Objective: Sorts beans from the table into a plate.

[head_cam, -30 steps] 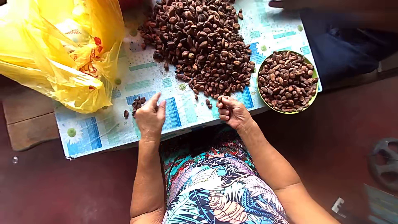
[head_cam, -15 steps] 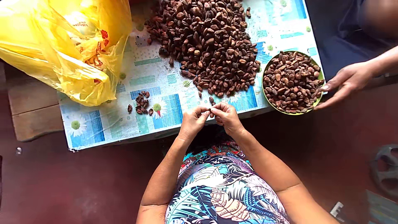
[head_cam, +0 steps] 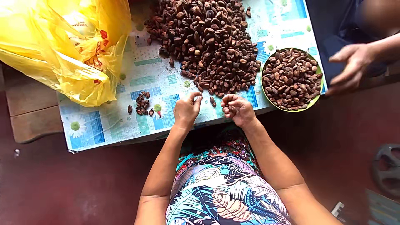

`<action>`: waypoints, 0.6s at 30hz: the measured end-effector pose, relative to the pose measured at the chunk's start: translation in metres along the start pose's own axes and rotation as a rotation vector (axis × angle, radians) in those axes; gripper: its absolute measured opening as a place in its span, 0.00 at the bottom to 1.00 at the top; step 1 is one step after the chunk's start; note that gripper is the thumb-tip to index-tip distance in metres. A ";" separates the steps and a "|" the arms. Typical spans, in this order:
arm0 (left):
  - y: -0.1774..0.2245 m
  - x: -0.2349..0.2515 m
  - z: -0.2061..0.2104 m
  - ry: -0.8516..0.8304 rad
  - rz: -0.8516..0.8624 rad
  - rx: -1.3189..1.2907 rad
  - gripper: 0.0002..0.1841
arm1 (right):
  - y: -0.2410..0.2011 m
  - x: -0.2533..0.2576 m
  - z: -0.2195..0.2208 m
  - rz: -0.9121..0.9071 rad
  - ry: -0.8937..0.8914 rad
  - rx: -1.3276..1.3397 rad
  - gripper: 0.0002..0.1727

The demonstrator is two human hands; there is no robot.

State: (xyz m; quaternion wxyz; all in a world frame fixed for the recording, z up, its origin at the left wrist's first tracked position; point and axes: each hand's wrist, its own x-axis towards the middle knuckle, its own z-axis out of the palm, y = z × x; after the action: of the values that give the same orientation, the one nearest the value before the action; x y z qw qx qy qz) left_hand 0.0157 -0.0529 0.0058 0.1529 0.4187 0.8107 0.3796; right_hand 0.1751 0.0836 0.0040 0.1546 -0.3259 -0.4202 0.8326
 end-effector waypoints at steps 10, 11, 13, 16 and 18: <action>-0.004 0.008 0.032 0.074 0.066 0.253 0.15 | 0.003 0.018 0.044 -0.266 0.159 -1.601 0.20; -0.004 0.008 0.031 0.065 0.059 0.244 0.14 | 0.001 0.019 0.048 -0.218 0.152 -1.633 0.20; -0.004 0.010 0.028 0.032 0.026 0.207 0.14 | -0.005 0.019 0.055 -0.133 0.131 -1.677 0.18; -0.002 0.015 0.020 -0.052 -0.027 0.196 0.15 | -0.012 0.023 0.053 -0.129 0.097 -1.654 0.18; 0.001 0.016 0.018 -0.097 -0.052 0.218 0.15 | -0.018 0.028 0.040 -0.195 0.078 -1.384 0.16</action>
State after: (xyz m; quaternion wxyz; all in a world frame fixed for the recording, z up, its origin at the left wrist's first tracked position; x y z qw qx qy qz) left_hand 0.0162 -0.0309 -0.0046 0.1553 0.4297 0.8494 0.2642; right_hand 0.1272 0.0852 0.0249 0.0007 -0.3399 -0.8755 0.3436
